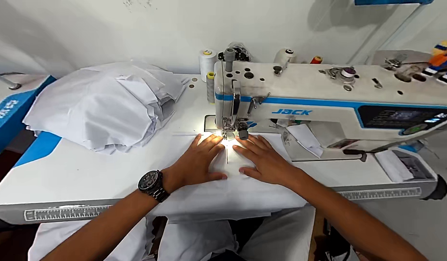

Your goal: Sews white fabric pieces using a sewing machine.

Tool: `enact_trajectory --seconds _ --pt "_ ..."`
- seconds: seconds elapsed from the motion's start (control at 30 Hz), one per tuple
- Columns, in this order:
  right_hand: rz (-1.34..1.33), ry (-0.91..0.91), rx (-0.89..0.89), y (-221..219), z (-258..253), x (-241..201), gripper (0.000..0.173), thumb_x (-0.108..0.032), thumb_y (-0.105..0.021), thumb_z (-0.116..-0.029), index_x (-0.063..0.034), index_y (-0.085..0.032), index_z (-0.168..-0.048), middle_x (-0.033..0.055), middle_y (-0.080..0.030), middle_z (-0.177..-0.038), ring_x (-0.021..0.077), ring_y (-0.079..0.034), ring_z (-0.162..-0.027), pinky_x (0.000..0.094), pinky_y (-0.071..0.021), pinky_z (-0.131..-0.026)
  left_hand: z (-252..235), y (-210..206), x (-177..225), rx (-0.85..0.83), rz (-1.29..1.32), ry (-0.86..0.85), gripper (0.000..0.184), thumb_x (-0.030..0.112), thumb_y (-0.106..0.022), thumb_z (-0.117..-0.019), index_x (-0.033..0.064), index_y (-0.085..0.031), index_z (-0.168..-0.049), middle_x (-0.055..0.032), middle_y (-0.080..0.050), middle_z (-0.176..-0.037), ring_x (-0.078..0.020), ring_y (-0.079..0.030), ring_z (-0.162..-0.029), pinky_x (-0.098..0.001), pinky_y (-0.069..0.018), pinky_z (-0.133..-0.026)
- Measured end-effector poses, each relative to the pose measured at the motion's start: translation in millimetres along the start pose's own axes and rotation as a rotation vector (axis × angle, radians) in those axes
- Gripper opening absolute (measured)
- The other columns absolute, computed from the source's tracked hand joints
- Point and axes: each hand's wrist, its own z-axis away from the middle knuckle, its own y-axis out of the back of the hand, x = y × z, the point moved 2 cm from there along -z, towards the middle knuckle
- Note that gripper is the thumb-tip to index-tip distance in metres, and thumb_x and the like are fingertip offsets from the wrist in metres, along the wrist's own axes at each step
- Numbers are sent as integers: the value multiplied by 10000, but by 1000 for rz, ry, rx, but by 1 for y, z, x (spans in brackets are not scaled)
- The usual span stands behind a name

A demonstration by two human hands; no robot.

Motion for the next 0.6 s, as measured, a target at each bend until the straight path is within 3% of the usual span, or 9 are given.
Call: enact_trajectory --seconds 0.1,0.33,0.4,0.43,0.5,0.6 --pt "4 -35 -43 1 -8 6 733 -689 -427 -977 -249 -453 -1562 48 -350 -1660 315 -254 -1555 656 -198 -1215 -2 -4 -6 8 30 16 1023 849 -534 -788 40 -545 -1414 -141 -441 -1583 -286 -348 -1515 -655 -216 -1210" --pt "38 -8 -29 2 -19 17 751 -711 -381 -981 -211 -501 -1528 101 -462 -1578 354 -351 -1503 675 -206 -1202 -7 -3 -12 -7 18 25 1022 867 -477 -810 11 -558 -1363 -155 -443 -1577 -291 -343 -1518 -659 -202 -1214" --pt "53 -33 54 13 -6 10 607 -593 -467 -1010 -188 -588 -1445 95 -515 -1537 329 -418 -1468 625 -283 -1197 -4 0 -11 6 19 13 995 844 -396 -864 -2 -579 -1356 -167 -472 -1551 -310 -363 -1505 -649 -222 -1213" --pt "54 -83 111 23 6 8 484 -483 -542 -1015 -164 -660 -1359 91 -574 -1476 306 -499 -1405 563 -373 -1163 -2 2 -9 19 23 8 957 811 -364 -899 4 -591 -1361 -167 -482 -1546 -323 -370 -1500 -645 -232 -1209" --pt "58 -279 227 45 37 13 290 -276 -625 -1004 -112 -732 -1218 83 -673 -1318 264 -634 -1233 459 -528 -1025 7 17 -3 61 47 6 828 724 -353 -959 42 -630 -1338 -144 -526 -1514 -350 -405 -1474 -661 -265 -1185" --pt "128 -621 360 60 87 44 269 -150 -657 -988 -33 -694 -1228 169 -675 -1249 342 -656 -1157 515 -561 -942 32 43 1 126 167 36 650 647 -411 -993 129 -685 -1275 -78 -589 -1453 -327 -451 -1441 -623 -318 -1179"
